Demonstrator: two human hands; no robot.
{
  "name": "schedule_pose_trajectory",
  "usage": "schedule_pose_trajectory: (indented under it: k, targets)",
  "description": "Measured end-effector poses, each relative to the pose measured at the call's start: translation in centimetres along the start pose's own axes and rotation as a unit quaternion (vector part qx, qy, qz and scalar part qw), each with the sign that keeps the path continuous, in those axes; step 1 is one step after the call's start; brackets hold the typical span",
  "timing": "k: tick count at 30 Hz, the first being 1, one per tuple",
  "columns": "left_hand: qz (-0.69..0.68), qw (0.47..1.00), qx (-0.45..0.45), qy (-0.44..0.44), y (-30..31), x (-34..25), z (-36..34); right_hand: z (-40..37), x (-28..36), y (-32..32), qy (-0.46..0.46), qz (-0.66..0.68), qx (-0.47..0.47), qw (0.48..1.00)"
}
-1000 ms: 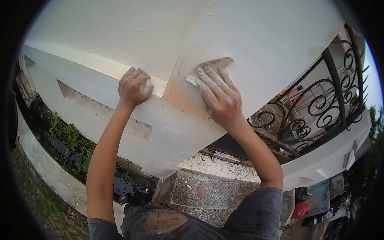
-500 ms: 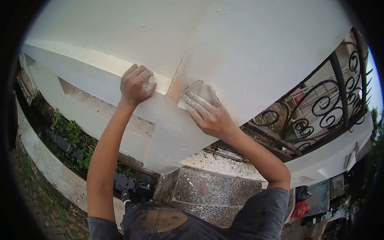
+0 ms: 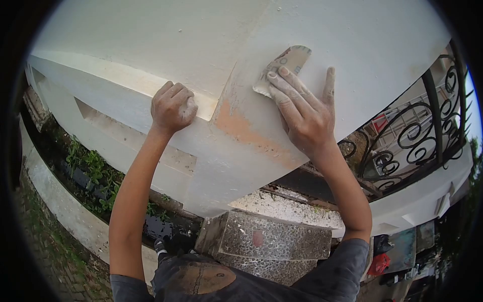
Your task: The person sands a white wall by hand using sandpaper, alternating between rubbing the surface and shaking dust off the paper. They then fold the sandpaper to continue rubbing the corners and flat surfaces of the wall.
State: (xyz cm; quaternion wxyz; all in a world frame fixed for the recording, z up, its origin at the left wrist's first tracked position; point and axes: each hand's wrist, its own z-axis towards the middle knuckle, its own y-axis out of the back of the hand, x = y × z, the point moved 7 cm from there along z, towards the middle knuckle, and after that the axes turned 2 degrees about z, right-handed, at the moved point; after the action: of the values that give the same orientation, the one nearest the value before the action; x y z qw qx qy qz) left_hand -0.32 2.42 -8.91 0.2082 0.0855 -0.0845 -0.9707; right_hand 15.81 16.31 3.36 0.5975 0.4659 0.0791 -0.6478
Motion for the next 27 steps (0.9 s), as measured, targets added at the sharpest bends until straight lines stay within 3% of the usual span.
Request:
schedule_pose_trajectory:
  k: [2,4,6,7,9,11,15,17,18,21,24,27]
  targets:
    - [0.001,1.0,-0.004,0.001,0.1,-0.1,0.1,0.4,-1.5,0.8,-0.042,-0.015,-0.071,0.996]
    - [-0.007,1.0,-0.001,0.005,-0.1,-0.1,-0.1,-0.5,1.4,-0.3,-0.102,-0.003,-0.052,0.993]
    - [-0.006,1.0,-0.005,0.006,0.1,0.1,0.1,-4.0,6.4,-4.1,-0.05,0.098,0.084,0.99]
    - [-0.006,1.0,-0.006,0.004,0.1,0.0,0.0,-4.9,7.8,-5.0,0.013,0.084,0.144,0.986]
    - [-0.003,1.0,-0.009,0.0,0.2,0.1,0.2,-3.7,5.4,-3.5,0.039,0.069,0.118,0.99]
    - [-0.006,1.0,-0.009,-0.001,0.1,0.0,0.1,1.2,0.4,0.7,-0.043,-0.023,0.016,0.999]
    - [-0.011,1.0,-0.022,-0.006,0.2,-0.2,0.2,0.8,0.3,0.3,-0.109,0.013,-0.086,0.99]
    - [0.003,1.0,-0.021,-0.006,0.2,0.0,0.1,-2.6,5.7,-3.3,-0.079,0.122,0.044,0.988]
    - [0.001,1.0,-0.025,-0.004,0.2,-0.1,-0.1,-5.2,8.7,-5.5,-0.014,0.147,0.125,0.981]
    - [-0.001,0.999,-0.031,-0.007,0.3,0.0,0.2,-5.3,8.6,-5.7,0.001,0.153,0.13,0.98]
    - [0.0,1.0,-0.018,-0.005,0.1,-0.1,0.2,1.3,0.9,0.3,-0.097,0.025,-0.019,0.995]
    - [-0.001,1.0,-0.002,-0.007,-0.1,-0.4,0.3,-0.6,2.7,-1.2,-0.143,0.073,-0.067,0.985]
